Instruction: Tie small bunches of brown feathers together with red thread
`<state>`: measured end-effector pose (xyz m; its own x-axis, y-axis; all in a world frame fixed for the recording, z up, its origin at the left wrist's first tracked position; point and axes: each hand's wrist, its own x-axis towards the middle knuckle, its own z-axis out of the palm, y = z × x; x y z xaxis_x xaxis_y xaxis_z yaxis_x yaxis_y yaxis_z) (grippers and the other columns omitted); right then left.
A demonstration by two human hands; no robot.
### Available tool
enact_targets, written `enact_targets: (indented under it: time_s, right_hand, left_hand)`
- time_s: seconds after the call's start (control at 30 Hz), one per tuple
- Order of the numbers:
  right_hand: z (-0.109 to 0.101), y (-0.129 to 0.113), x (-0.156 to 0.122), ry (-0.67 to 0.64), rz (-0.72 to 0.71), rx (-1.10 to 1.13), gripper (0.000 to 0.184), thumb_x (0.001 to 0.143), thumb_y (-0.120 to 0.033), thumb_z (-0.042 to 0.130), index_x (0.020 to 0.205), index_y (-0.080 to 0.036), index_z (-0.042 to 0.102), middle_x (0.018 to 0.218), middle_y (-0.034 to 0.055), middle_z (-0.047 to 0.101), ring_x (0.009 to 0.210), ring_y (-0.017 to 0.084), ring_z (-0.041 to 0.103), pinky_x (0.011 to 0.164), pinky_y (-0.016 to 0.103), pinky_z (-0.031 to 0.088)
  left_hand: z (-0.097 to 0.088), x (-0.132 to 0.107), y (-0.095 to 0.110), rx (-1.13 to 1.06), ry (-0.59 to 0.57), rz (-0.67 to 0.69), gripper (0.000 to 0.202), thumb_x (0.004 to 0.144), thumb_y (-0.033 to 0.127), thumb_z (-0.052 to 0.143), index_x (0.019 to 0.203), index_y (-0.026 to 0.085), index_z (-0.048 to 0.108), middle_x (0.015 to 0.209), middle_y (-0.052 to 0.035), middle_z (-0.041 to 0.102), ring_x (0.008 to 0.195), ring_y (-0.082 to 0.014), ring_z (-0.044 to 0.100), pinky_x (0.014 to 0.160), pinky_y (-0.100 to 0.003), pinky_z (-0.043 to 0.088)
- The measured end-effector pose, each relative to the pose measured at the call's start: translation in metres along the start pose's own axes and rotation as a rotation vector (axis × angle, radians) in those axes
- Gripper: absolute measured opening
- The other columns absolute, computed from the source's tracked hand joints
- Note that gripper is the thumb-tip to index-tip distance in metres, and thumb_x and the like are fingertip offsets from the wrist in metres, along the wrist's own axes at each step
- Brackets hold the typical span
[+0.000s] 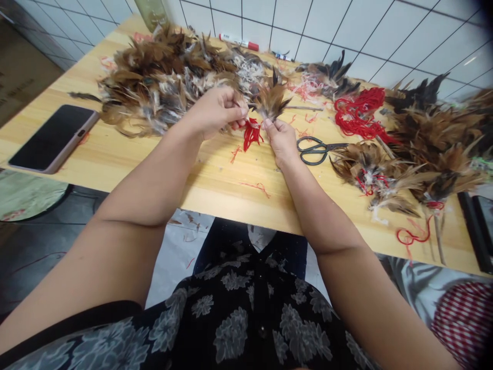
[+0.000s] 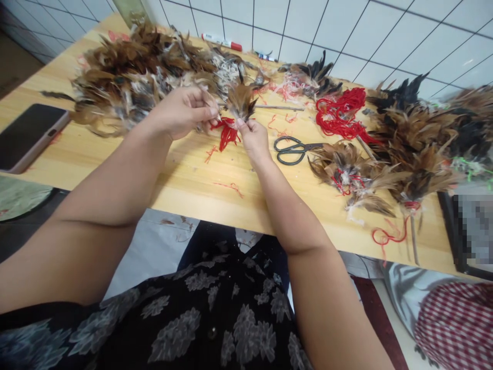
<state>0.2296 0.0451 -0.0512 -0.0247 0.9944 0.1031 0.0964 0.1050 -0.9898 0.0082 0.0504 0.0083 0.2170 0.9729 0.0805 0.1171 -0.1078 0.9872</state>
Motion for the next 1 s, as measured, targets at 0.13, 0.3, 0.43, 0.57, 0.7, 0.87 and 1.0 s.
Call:
enact_targets:
  time_s: [0.13,0.3,0.43,0.57,0.7,0.87,1.0]
  right_hand:
    - [0.004,-0.012,-0.007,-0.009,0.035,0.021,0.046,0.113,-0.044,0.089,0.08,-0.024,0.064,0.077,-0.0033,0.06,0.088,0.017,0.065,0.088,0.03,0.054]
    - [0.006,-0.017,-0.01,-0.038,0.075,0.033,0.053,0.11,-0.042,0.095,0.073,-0.023,0.062,0.072,-0.0052,0.056,0.076,0.012,0.051,0.078,0.028,0.047]
    - [0.006,-0.021,-0.011,-0.084,0.078,0.044,0.058,0.099,-0.054,0.106,0.074,-0.023,0.065,0.072,-0.0048,0.058,0.078,0.013,0.054,0.078,0.029,0.049]
    - [0.006,-0.024,-0.012,-0.105,0.083,0.051,0.066,0.087,-0.06,0.115,0.071,-0.024,0.061,0.073,-0.0041,0.062,0.079,0.014,0.056,0.077,0.029,0.05]
    - [0.008,-0.02,-0.01,-0.087,0.073,0.05,0.058,0.095,-0.057,0.11,0.077,-0.024,0.065,0.078,-0.003,0.067,0.084,0.015,0.062,0.082,0.029,0.053]
    - [0.006,-0.015,-0.007,-0.017,0.074,0.059,0.047,0.108,-0.052,0.096,0.085,-0.024,0.067,0.083,-0.0021,0.069,0.095,0.018,0.069,0.09,0.03,0.058]
    - [0.001,-0.012,-0.005,-0.025,0.065,0.043,0.052,0.108,-0.061,0.095,0.086,-0.025,0.066,0.079,-0.003,0.061,0.092,0.019,0.066,0.088,0.032,0.057]
  left_hand:
    - [0.02,-0.001,0.003,-0.062,-0.058,-0.024,0.038,0.102,0.004,0.1,0.084,0.02,0.07,0.075,0.0001,0.071,0.075,-0.0183,0.074,0.077,-0.031,0.061]
    - [0.026,-0.001,0.0,-0.03,-0.044,0.042,0.038,0.094,-0.002,0.099,0.08,0.02,0.072,0.072,0.0018,0.065,0.073,-0.0183,0.071,0.074,-0.031,0.059]
    - [0.024,0.001,-0.009,0.052,-0.004,0.091,0.031,0.094,0.005,0.097,0.083,0.023,0.074,0.075,0.0006,0.069,0.087,-0.0229,0.073,0.088,-0.036,0.062]
    - [0.027,0.001,-0.014,0.123,0.018,0.115,0.029,0.092,0.003,0.092,0.086,0.024,0.073,0.081,-0.0003,0.073,0.096,-0.0259,0.071,0.098,-0.04,0.061]
    - [0.023,0.0,-0.007,0.159,0.033,0.147,0.03,0.095,0.005,0.096,0.091,0.025,0.073,0.087,0.001,0.073,0.096,-0.025,0.065,0.099,-0.04,0.058]
    - [-0.028,0.006,0.002,0.41,0.186,0.307,0.023,0.09,0.011,0.096,0.092,0.028,0.079,0.091,0.0015,0.072,0.087,-0.023,0.053,0.096,-0.04,0.052]
    - [-0.068,0.016,-0.012,0.582,0.003,0.257,0.015,0.09,0.03,0.093,0.082,0.032,0.08,0.079,-0.004,0.065,0.092,-0.0313,0.044,0.107,-0.041,0.049]
